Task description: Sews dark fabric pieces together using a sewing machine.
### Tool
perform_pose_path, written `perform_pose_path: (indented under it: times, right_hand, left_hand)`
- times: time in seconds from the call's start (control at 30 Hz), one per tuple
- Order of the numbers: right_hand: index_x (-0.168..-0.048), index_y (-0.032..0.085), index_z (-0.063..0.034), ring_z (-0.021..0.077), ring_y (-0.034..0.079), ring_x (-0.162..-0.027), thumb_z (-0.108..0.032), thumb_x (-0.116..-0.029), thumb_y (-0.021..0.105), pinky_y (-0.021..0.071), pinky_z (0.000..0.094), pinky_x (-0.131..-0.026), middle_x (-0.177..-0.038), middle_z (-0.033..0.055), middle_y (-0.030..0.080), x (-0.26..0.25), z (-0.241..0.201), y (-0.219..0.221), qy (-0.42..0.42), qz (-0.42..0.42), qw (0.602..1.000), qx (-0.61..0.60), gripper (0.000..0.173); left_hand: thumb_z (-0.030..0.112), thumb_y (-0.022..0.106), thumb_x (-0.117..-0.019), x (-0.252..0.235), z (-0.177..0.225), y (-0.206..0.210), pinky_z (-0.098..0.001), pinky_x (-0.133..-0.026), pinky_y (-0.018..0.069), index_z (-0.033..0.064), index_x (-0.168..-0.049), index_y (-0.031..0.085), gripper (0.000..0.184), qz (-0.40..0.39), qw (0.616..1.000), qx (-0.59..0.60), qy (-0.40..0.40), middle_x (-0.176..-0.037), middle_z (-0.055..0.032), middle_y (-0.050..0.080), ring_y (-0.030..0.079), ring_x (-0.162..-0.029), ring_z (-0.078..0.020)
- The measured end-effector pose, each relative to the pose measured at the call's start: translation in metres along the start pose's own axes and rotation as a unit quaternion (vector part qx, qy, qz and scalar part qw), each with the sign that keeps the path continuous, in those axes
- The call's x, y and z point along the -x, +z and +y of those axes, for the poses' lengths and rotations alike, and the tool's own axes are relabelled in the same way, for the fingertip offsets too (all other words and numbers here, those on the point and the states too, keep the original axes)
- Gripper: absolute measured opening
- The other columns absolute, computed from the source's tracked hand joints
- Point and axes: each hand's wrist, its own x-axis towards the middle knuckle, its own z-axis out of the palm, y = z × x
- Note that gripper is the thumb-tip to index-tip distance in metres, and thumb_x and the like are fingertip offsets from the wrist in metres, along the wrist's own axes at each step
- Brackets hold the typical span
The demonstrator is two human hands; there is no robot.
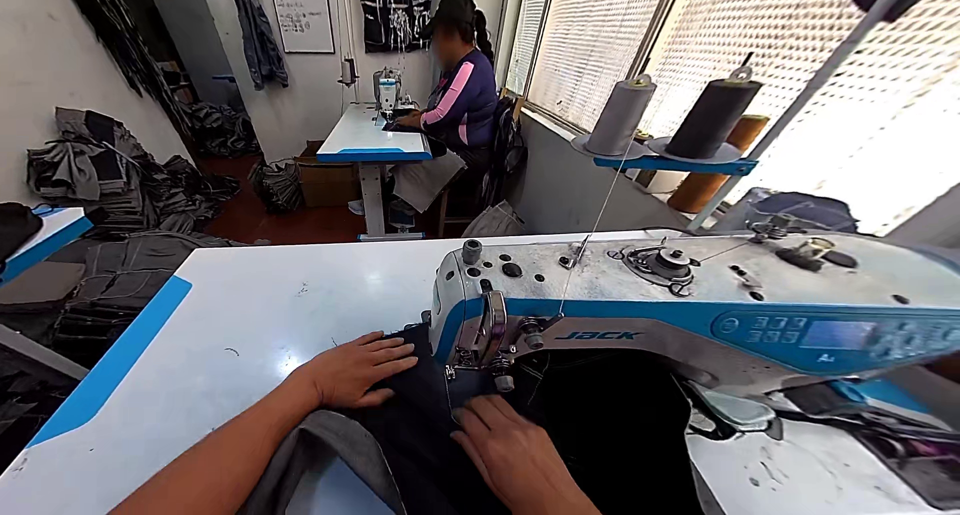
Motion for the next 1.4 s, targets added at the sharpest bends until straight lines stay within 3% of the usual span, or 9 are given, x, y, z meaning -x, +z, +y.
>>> perform_pose_path:
  times: [0.07, 0.13, 0.27, 0.33, 0.4, 0.5, 0.67, 0.8, 1.4]
  right_hand:
    - [-0.111, 0.075, -0.007, 0.0308, 0.069, -0.118, -0.03, -0.0979, 0.061, 0.0567, 0.0462, -0.098, -0.122, 0.0112, 0.073, 0.004, 0.016, 0.014, -0.004, -0.005, 1.0, -0.03, 0.03]
    - [-0.122, 0.074, -0.0084, 0.0274, 0.069, -0.121, -0.036, -0.1003, 0.056, 0.057, 0.0417, -0.098, -0.128, 0.0091, 0.072, 0.021, 0.018, 0.022, -0.002, -0.002, 1.0, -0.022, 0.04]
    - [-0.119, 0.076, -0.0073, 0.0236, 0.071, -0.117, -0.034, -0.1018, 0.054, 0.0608, 0.0352, -0.086, -0.128, 0.0075, 0.072, 0.035, -0.002, 0.014, 0.026, -0.003, 1.0, 0.013, 0.038]
    - [-0.119, 0.076, -0.0051, 0.0244, 0.071, -0.117, -0.031, -0.1019, 0.055, 0.0602, 0.0351, -0.089, -0.128, 0.0087, 0.072, 0.035, -0.008, 0.012, 0.045, -0.008, 0.999, 0.011, 0.038]
    - [-0.12, 0.076, -0.0042, 0.0254, 0.072, -0.115, -0.028, -0.1026, 0.054, 0.0599, 0.0355, -0.09, -0.127, 0.01, 0.073, 0.036, -0.01, 0.006, 0.053, -0.017, 0.998, -0.01, 0.036]
    - [-0.122, 0.074, -0.0008, 0.028, 0.072, -0.114, -0.024, -0.1032, 0.054, 0.0582, 0.0372, -0.094, -0.126, 0.0135, 0.073, 0.042, -0.016, -0.002, 0.054, -0.042, 0.998, -0.011, 0.036]
    - [-0.131, 0.068, -0.001, 0.0293, 0.069, -0.119, -0.025, -0.1033, 0.055, 0.0556, 0.0379, -0.098, -0.132, 0.0142, 0.069, 0.045, -0.01, -0.003, 0.058, -0.065, 0.995, -0.038, 0.039]
    - [-0.132, 0.069, -0.0029, 0.0306, 0.07, -0.113, -0.026, -0.1017, 0.057, 0.0576, 0.0382, -0.09, -0.127, 0.0151, 0.07, 0.045, -0.004, 0.0, 0.047, -0.068, 0.996, -0.044, 0.04]
    - [-0.129, 0.07, -0.005, 0.0258, 0.072, -0.107, -0.028, -0.103, 0.047, 0.0575, 0.0359, -0.085, -0.126, 0.0093, 0.072, 0.025, 0.009, 0.021, 0.029, -0.018, 0.999, 0.019, 0.042]
  left_hand:
    - [0.026, 0.049, -0.1004, -0.013, 0.031, -0.032, -0.056, -0.123, 0.0237, 0.0059, -0.153, 0.046, 0.057, -0.121, 0.985, 0.068, -0.099, -0.16, -0.017, 0.042, 0.035, -0.151, -0.0326]
    - [0.012, 0.052, -0.1011, -0.03, 0.075, -0.07, -0.0558, -0.126, 0.0135, -0.0002, -0.153, 0.042, 0.055, -0.214, 0.946, 0.151, -0.191, -0.164, -0.0202, 0.033, 0.023, -0.155, -0.0353]
    - [0.024, 0.048, -0.1073, -0.03, 0.142, -0.047, -0.0477, -0.126, 0.0214, 0.0037, -0.152, 0.046, 0.049, -0.076, 0.941, 0.27, -0.191, -0.157, -0.017, 0.046, 0.032, -0.153, -0.0327]
    - [0.034, 0.049, -0.1069, -0.015, 0.137, 0.0, -0.0478, -0.124, 0.0276, 0.0113, -0.15, 0.051, 0.048, 0.047, 0.963, 0.227, -0.138, -0.151, -0.012, 0.054, 0.041, -0.148, -0.0283]
    - [0.032, 0.047, -0.1073, -0.004, 0.111, 0.015, -0.045, -0.123, 0.0305, 0.0121, -0.146, 0.055, 0.045, 0.085, 0.972, 0.204, -0.083, -0.146, -0.0129, 0.057, 0.045, -0.145, -0.0281]
    - [0.034, 0.048, -0.106, 0.002, 0.092, 0.016, -0.0455, -0.12, 0.035, 0.0128, -0.147, 0.054, 0.047, 0.087, 0.979, 0.181, -0.022, -0.141, -0.0174, 0.059, 0.05, -0.14, -0.0334]
    - [0.036, 0.048, -0.104, -0.005, 0.107, 0.011, -0.0511, -0.115, 0.0384, 0.0186, -0.15, 0.052, 0.049, 0.073, 0.987, 0.132, -0.055, -0.136, -0.0174, 0.061, 0.053, -0.134, -0.0358]
    - [0.033, 0.046, -0.1044, -0.006, 0.109, 0.01, -0.052, -0.113, 0.0385, 0.0176, -0.15, 0.052, 0.048, 0.059, 0.988, 0.134, -0.057, -0.135, -0.0173, 0.06, 0.053, -0.133, -0.0359]
    - [0.031, 0.045, -0.1037, -0.016, 0.079, 0.015, -0.0477, -0.113, 0.0387, 0.0181, -0.146, 0.056, 0.045, 0.086, 0.987, 0.121, -0.053, -0.136, -0.0106, 0.062, 0.053, -0.133, -0.0286]
